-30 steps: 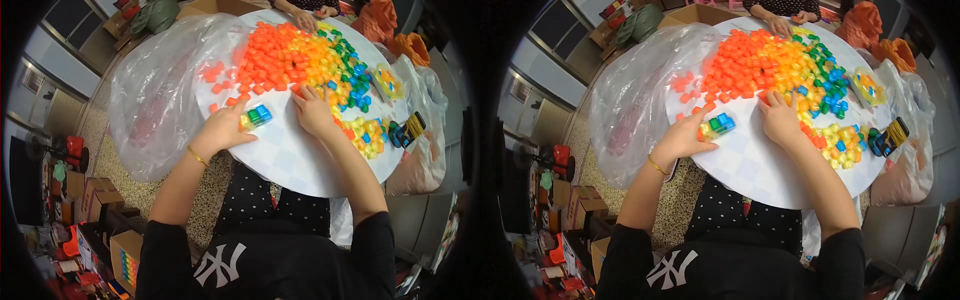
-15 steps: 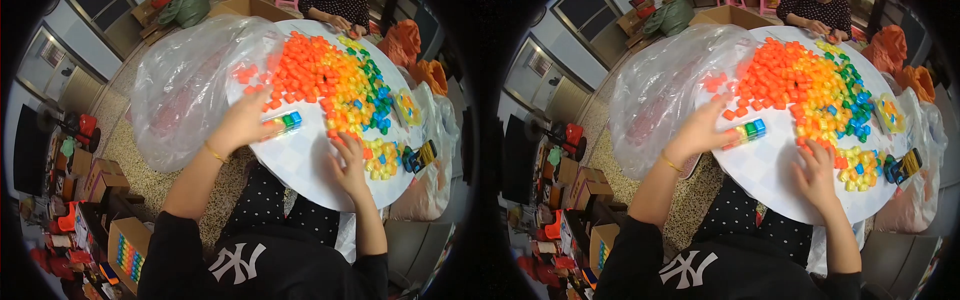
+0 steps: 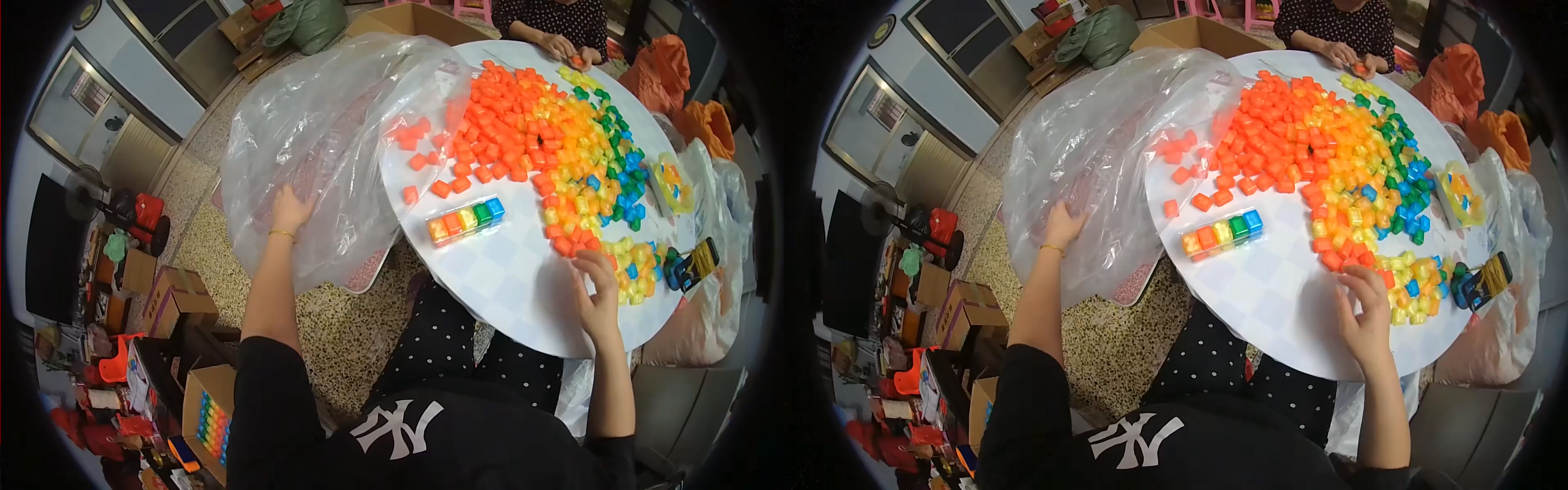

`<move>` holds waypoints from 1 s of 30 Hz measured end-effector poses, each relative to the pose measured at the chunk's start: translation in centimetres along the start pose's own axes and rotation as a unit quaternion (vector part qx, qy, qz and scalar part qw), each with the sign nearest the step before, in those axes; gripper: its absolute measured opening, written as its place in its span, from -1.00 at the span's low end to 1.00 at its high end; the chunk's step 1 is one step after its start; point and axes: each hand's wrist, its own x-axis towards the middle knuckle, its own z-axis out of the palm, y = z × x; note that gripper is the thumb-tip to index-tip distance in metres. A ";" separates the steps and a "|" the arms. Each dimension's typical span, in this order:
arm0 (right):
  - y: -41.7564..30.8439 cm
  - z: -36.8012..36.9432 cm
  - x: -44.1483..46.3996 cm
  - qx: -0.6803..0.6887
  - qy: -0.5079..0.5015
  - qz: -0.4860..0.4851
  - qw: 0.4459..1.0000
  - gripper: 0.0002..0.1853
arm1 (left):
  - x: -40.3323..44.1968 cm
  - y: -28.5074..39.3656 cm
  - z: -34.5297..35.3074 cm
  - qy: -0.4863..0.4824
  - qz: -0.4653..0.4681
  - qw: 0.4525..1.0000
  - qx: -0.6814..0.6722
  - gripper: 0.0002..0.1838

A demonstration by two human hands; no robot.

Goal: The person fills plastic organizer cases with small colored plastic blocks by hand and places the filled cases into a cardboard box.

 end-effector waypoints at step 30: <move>1.6 -3.6 -0.8 0.096 0.015 0.125 0.987 -0.89 | 0.3 -0.8 -6.4 0.088 0.060 0.848 -0.519 -0.77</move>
